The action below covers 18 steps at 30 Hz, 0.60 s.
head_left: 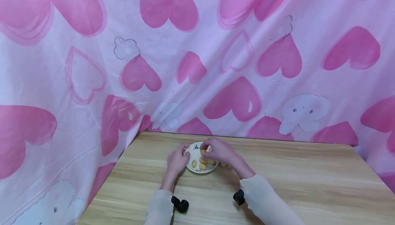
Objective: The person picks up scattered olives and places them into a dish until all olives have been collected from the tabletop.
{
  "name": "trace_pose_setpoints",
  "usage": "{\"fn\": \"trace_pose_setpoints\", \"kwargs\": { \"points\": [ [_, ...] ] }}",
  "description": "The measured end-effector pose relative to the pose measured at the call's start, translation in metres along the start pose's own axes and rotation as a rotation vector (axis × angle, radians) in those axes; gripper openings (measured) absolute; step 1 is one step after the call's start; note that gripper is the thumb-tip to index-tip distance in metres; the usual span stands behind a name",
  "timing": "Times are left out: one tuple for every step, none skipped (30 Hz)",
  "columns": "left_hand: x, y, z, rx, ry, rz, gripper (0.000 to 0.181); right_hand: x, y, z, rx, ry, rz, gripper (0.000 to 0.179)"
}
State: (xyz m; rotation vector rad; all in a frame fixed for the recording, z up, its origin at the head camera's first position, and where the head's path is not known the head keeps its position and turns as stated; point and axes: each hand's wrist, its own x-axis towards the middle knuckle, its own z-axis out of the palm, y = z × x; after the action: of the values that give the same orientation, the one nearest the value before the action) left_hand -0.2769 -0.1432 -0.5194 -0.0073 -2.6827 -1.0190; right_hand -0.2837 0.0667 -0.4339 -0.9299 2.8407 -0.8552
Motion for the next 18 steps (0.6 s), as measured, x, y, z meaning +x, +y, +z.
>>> {"fn": "trace_pose_setpoints", "kwargs": {
  "points": [
    [0.0,0.0,0.0,0.003,0.0,0.002,0.03,0.002,0.0,0.002,-0.004,-0.004,-0.003,0.028],
    [0.0,-0.001,0.0,0.004,0.002,0.002,0.03,0.004,-0.001,0.004,-0.005,-0.008,-0.007,0.028],
    [0.0,-0.001,0.0,0.005,0.004,0.004,0.031,0.006,-0.001,0.006,-0.009,-0.011,-0.013,0.027],
    [0.0,-0.001,0.0,0.006,0.005,0.007,0.031,0.008,-0.001,0.007,-0.014,-0.016,-0.018,0.026],
    [0.0,-0.001,0.0,0.006,0.006,0.007,0.031,0.01,-0.001,0.009,-0.022,-0.023,-0.017,0.026],
    [0.0,0.0,0.0,0.006,0.006,0.009,0.031,0.012,0.0,0.011,-0.026,-0.028,-0.021,0.025],
    [0.0,-0.001,0.001,0.01,0.005,0.01,0.031,0.013,0.0,0.012,-0.031,-0.037,-0.016,0.024],
    [0.001,-0.001,0.001,0.013,0.007,0.017,0.031,0.015,0.0,0.014,-0.028,-0.043,-0.016,0.024],
    [0.001,-0.001,0.001,0.012,0.006,0.021,0.03,0.017,0.0,0.016,-0.032,-0.049,-0.013,0.024],
    [0.001,-0.001,0.001,0.011,0.005,0.024,0.03,0.019,0.0,0.017,-0.025,-0.055,-0.007,0.024],
    [0.001,0.0,0.001,0.012,0.004,0.027,0.03,0.021,0.0,0.019,-0.022,-0.061,-0.001,0.024],
    [0.002,-0.001,0.001,0.012,0.002,0.028,0.03,0.023,0.0,0.021,-0.017,-0.064,0.002,0.024],
    [0.002,-0.001,0.001,0.013,0.002,0.029,0.03,0.025,0.0,0.022,-0.013,-0.068,0.001,0.024],
    [0.002,-0.001,0.001,0.013,0.001,0.03,0.03,0.026,0.0,0.024,-0.011,-0.073,-0.001,0.023],
    [0.002,-0.001,0.0,0.011,-0.001,0.025,0.03,0.028,0.0,0.026,-0.009,-0.08,0.001,0.022],
    [0.002,-0.001,0.0,0.015,-0.002,0.022,0.03,0.029,0.0,0.028,-0.006,-0.088,0.002,0.022],
    [0.002,-0.002,0.0,0.018,-0.003,0.019,0.03,0.03,0.0,0.029,-0.006,-0.096,0.001,0.021],
    [0.002,-0.002,0.0,0.018,-0.004,0.018,0.03,0.031,0.0,0.03,0.002,-0.105,0.0,0.021]
  ]
}}
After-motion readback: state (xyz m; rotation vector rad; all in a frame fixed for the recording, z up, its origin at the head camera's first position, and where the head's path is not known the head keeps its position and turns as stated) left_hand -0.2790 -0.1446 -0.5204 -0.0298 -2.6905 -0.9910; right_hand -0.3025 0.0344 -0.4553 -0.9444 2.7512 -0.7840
